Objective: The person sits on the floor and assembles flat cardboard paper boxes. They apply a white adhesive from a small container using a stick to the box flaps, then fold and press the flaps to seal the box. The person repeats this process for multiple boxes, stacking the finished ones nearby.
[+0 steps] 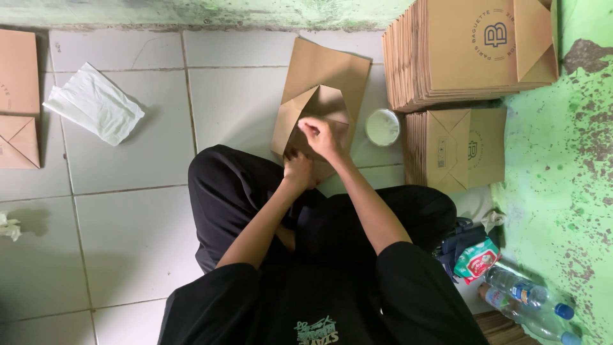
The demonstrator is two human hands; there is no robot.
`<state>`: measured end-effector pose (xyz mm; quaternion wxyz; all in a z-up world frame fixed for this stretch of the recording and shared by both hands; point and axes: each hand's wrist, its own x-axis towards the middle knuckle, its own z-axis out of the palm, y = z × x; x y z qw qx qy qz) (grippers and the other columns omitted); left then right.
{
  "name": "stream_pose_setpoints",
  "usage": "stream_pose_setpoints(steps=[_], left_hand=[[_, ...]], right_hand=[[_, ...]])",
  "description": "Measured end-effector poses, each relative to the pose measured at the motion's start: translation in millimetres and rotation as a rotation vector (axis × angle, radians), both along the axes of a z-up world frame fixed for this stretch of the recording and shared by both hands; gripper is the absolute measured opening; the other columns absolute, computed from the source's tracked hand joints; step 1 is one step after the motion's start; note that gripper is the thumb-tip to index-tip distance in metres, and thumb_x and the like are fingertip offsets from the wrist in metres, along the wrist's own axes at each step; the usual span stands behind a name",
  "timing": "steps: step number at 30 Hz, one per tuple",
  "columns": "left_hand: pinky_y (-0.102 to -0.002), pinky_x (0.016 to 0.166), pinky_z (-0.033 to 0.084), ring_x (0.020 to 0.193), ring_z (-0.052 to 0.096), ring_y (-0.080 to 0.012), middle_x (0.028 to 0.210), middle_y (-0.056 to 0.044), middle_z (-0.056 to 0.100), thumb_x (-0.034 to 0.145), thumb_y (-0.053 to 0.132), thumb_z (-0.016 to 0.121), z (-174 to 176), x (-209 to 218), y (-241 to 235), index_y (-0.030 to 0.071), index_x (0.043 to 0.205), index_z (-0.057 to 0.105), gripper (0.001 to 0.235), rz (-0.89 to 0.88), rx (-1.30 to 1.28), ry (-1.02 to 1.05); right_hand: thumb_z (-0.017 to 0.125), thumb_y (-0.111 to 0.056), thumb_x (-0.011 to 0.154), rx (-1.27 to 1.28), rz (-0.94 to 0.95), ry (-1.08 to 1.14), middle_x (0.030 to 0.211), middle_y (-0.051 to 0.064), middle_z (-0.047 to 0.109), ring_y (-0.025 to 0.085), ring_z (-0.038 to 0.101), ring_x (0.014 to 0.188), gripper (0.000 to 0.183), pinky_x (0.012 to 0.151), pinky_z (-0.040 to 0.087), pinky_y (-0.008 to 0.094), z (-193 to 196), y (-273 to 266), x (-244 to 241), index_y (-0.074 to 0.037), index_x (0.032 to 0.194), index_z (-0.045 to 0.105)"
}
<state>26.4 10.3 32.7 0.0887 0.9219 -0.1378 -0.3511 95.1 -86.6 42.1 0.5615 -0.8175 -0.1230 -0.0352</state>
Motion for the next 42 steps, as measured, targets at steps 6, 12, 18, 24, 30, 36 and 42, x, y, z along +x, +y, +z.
stream_pose_setpoints(steps=[6, 12, 18, 24, 30, 36, 42], left_hand=[[-0.07, 0.109, 0.029, 0.13, 0.049, -0.0541, 0.148, -0.033, 0.04, 0.073, 0.049, 0.083, -26, -3, -4, -0.002, 0.145, 0.049, 0.095, -0.022, -0.004, 0.005], [-0.059, 0.092, 0.048, 0.111, 0.063, -0.0436, 0.127, -0.026, 0.057, 0.072, 0.053, 0.085, -22, 3, -1, -0.001, 0.127, 0.065, 0.08, -0.075, -0.023, -0.052], [-0.06, 0.084, 0.051, 0.106, 0.065, -0.044, 0.12, -0.026, 0.059, 0.071, 0.06, 0.083, -36, 7, 2, -0.002, 0.123, 0.067, 0.083, -0.074, -0.064, -0.029], [-0.061, 0.09, 0.048, 0.111, 0.063, -0.046, 0.128, -0.03, 0.056, 0.073, 0.049, 0.083, 2, 8, 7, -0.003, 0.126, 0.067, 0.076, -0.089, -0.048, -0.024], [-0.063, 0.093, 0.047, 0.117, 0.059, -0.0517, 0.13, -0.036, 0.053, 0.076, 0.056, 0.081, 11, -1, 7, -0.003, 0.132, 0.063, 0.083, -0.11, -0.004, -0.079], [-0.065, 0.104, 0.038, 0.127, 0.05, -0.0583, 0.141, -0.041, 0.045, 0.077, 0.057, 0.08, 8, -9, 6, -0.003, 0.138, 0.058, 0.089, -0.086, -0.001, -0.083], [-0.064, 0.112, 0.032, 0.135, 0.042, -0.0593, 0.147, -0.041, 0.04, 0.075, 0.06, 0.082, -20, -14, -4, -0.008, 0.14, 0.053, 0.099, -0.092, 0.044, -0.131]], right_hand=[[0.073, -0.008, 0.095, -0.042, 0.045, -0.01, 0.084, 0.016, 0.076, 0.024, 0.074, 0.081, 0.007, 0.068, 0.06, 0.037, 0, 2, -5, -0.008, 0.098, 0.079], [0.075, -0.011, 0.093, -0.096, -0.014, -0.109, 0.081, 0.012, 0.077, 0.028, 0.076, 0.077, 0.005, 0.065, 0.06, 0.036, 6, 1, 9, -0.011, 0.095, 0.08], [0.077, -0.012, 0.092, -0.121, 0.088, -0.067, 0.082, 0.015, 0.076, 0.028, 0.075, 0.078, 0.004, 0.066, 0.059, 0.037, 15, 5, -4, -0.01, 0.092, 0.08], [0.074, -0.014, 0.093, -0.132, 0.028, -0.064, 0.084, 0.007, 0.079, 0.026, 0.076, 0.081, 0.008, 0.07, 0.06, 0.033, 5, -6, 9, -0.016, 0.094, 0.082], [0.075, -0.012, 0.092, -0.19, 0.079, -0.049, 0.082, 0.011, 0.078, 0.029, 0.076, 0.08, 0.005, 0.07, 0.06, 0.035, 24, 0, 0, -0.012, 0.092, 0.08], [0.074, -0.006, 0.09, -0.121, 0.102, -0.023, 0.078, 0.01, 0.077, 0.026, 0.076, 0.076, 0.007, 0.066, 0.06, 0.035, 5, -10, -2, -0.012, 0.091, 0.079], [0.067, -0.005, 0.099, 0.04, -0.132, -0.076, 0.085, 0.017, 0.077, 0.023, 0.073, 0.078, 0.012, 0.072, 0.06, 0.037, 11, -20, -5, -0.005, 0.106, 0.077]])
